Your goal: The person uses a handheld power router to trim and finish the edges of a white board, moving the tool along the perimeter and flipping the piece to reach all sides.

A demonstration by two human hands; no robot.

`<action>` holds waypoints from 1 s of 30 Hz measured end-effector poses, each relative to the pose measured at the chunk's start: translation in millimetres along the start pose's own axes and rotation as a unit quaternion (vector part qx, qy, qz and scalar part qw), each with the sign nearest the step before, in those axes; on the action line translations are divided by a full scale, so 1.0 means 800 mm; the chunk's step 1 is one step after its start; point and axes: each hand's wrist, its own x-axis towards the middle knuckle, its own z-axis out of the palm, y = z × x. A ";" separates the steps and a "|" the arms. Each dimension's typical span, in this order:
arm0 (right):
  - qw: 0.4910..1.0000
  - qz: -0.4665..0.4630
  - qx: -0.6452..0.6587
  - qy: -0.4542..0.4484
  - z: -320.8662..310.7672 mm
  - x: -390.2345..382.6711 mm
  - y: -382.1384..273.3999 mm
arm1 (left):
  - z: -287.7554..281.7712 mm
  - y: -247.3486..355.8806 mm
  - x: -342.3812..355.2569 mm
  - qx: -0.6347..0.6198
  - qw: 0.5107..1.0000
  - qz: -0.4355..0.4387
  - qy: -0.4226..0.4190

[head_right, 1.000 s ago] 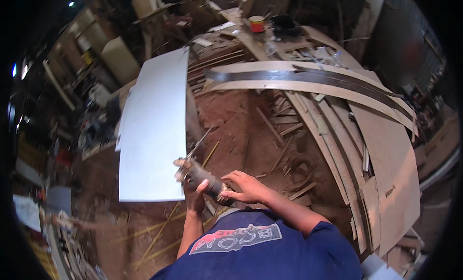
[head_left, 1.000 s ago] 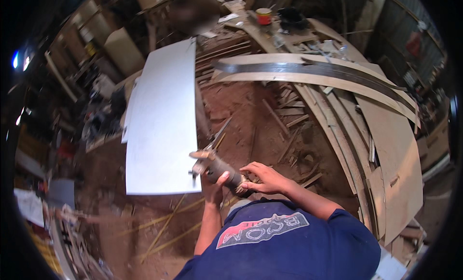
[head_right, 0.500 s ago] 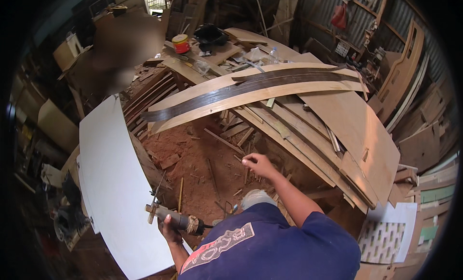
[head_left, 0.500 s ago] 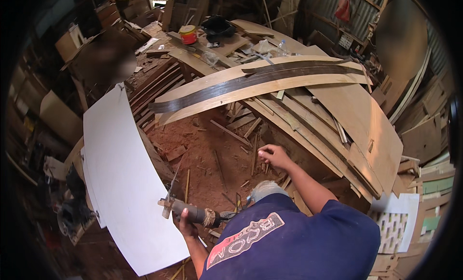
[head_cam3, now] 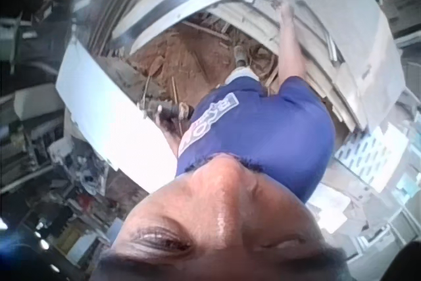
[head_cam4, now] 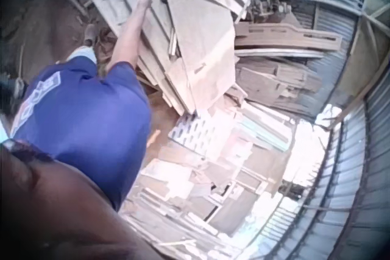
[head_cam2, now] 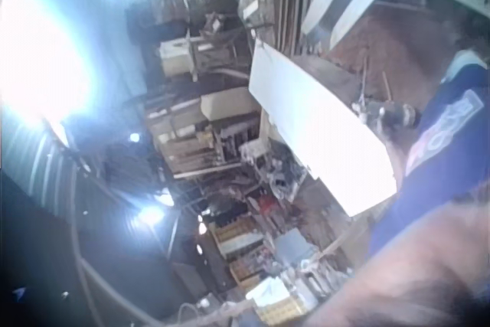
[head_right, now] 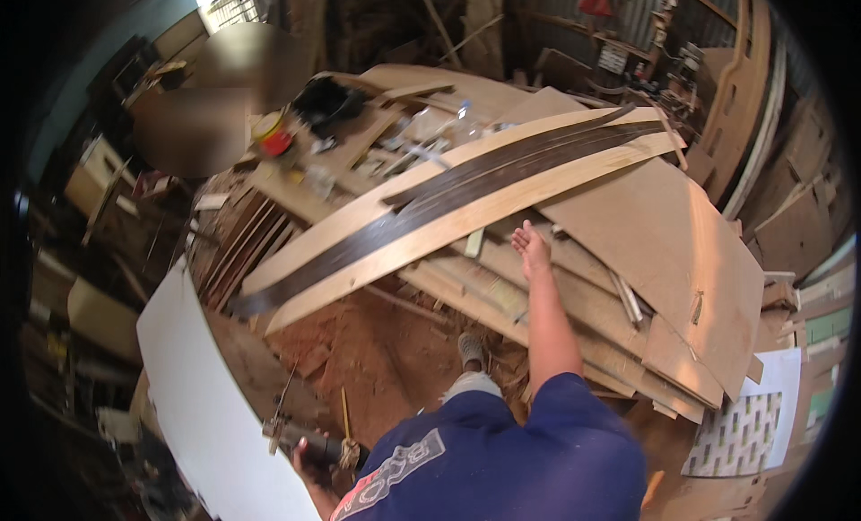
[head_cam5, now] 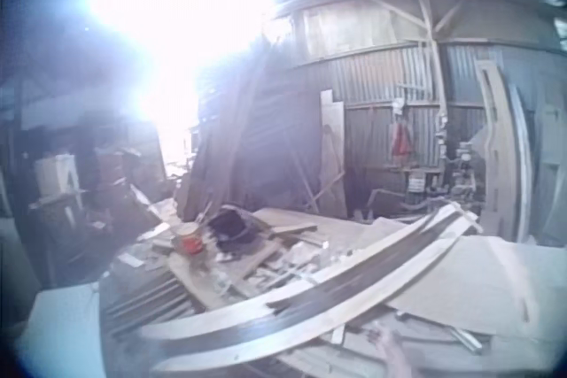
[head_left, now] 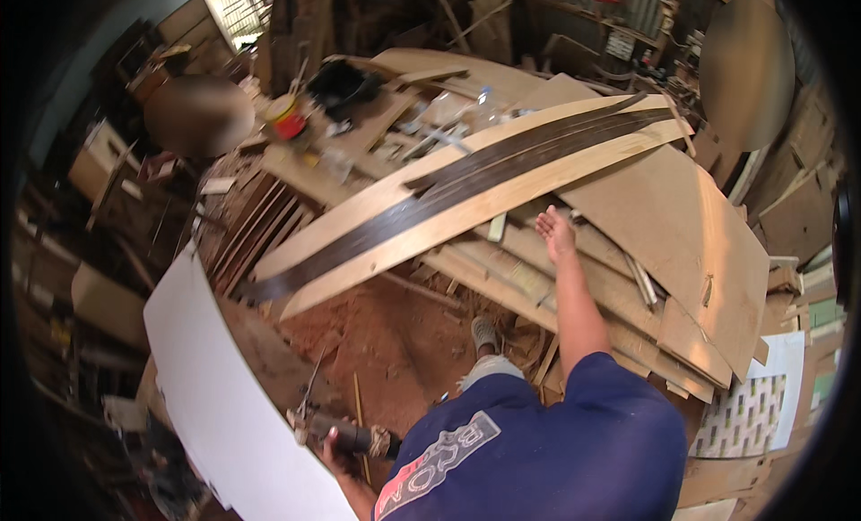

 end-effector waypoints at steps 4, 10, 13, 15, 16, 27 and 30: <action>0.987 -0.018 -0.054 0.150 -0.016 0.131 -0.029 | 0.098 -0.006 0.057 0.049 0.998 0.021 0.019; 0.966 0.038 -0.097 0.238 -0.023 0.222 -0.065 | 0.222 -0.028 0.145 0.028 0.997 -0.073 -0.013; 0.946 0.054 -0.172 0.268 0.001 0.231 -0.082 | 0.253 -0.046 0.197 0.005 0.992 -0.107 -0.067; 0.932 0.081 -0.222 0.275 0.006 0.234 -0.090 | 0.271 -0.062 0.224 -0.016 0.992 -0.104 -0.062; 0.930 0.082 -0.219 0.284 -0.001 0.239 -0.090 | 0.291 -0.065 0.234 -0.022 0.991 -0.109 -0.080; 0.938 -0.077 -0.238 0.242 -0.016 0.236 -0.080 | 0.340 -0.124 0.343 -0.087 0.982 -0.140 -0.096; 0.933 -0.107 -0.252 0.234 -0.022 0.223 -0.083 | 0.348 -0.124 0.357 -0.084 0.983 -0.132 -0.094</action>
